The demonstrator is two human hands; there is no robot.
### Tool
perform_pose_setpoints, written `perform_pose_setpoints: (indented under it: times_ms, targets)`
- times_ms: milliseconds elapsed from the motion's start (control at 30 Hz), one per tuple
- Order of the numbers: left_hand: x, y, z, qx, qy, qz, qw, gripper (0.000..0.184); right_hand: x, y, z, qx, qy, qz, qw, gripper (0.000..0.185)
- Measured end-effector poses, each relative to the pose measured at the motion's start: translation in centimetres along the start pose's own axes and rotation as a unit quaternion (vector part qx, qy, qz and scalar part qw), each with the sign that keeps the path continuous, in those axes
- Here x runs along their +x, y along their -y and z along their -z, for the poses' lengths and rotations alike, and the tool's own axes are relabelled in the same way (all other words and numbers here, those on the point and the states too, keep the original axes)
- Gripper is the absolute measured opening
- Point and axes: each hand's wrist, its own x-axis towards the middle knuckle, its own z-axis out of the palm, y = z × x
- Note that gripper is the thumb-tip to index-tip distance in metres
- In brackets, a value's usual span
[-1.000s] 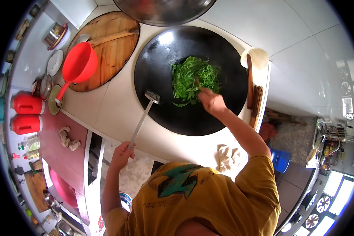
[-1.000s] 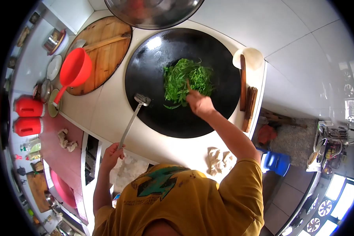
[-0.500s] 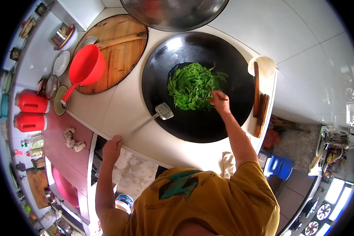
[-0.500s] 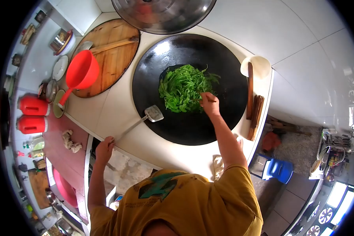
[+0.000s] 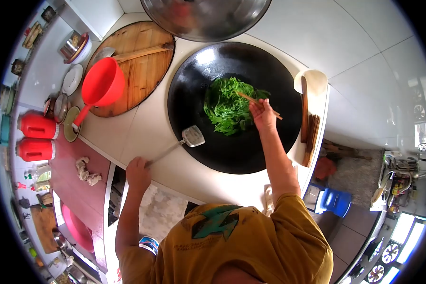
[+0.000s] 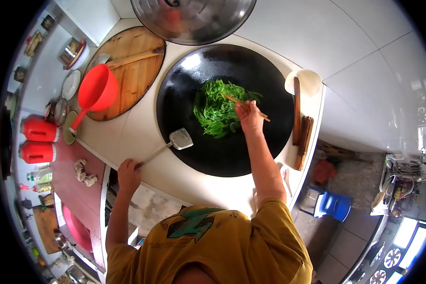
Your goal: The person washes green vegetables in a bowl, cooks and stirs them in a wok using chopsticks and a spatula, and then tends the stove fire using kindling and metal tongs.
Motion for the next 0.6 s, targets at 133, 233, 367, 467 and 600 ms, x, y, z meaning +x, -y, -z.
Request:
perform_pose_setpoints:
  times_ms: [133, 233, 367, 467, 600]
  targets:
    - [0.0, -2.5, -1.9, -0.028, -0.072, -0.031, 0.997, 0.041, -0.2, 4.7, -0.1, -0.004, 0.029, 0.034, 0.999, 0.027]
    - [-0.4, -3.3, -4.7, -0.073, -0.108, -0.007, 0.991, 0.047, -0.5, 7.1, 0.2, -0.079, -0.008, 0.082, 0.993, 0.025]
    - [-0.6, -4.4, -5.9, -0.068, -0.157, -0.014, 0.985, 0.046, 0.8, 8.4, 2.5, -0.313, -0.077, 0.192, 0.927, 0.019]
    - [-0.7, -4.6, -6.0, -0.081, -0.15, 0.004, 0.985, 0.047, 1.1, 8.9, 3.3, -0.495, -0.012, 0.353, 0.794, 0.017]
    - [-0.7, -4.5, -6.0, -0.09, -0.152, 0.002, 0.984, 0.048, 0.9, 6.3, 1.9, -0.587, 0.046, 0.388, 0.709, 0.012]
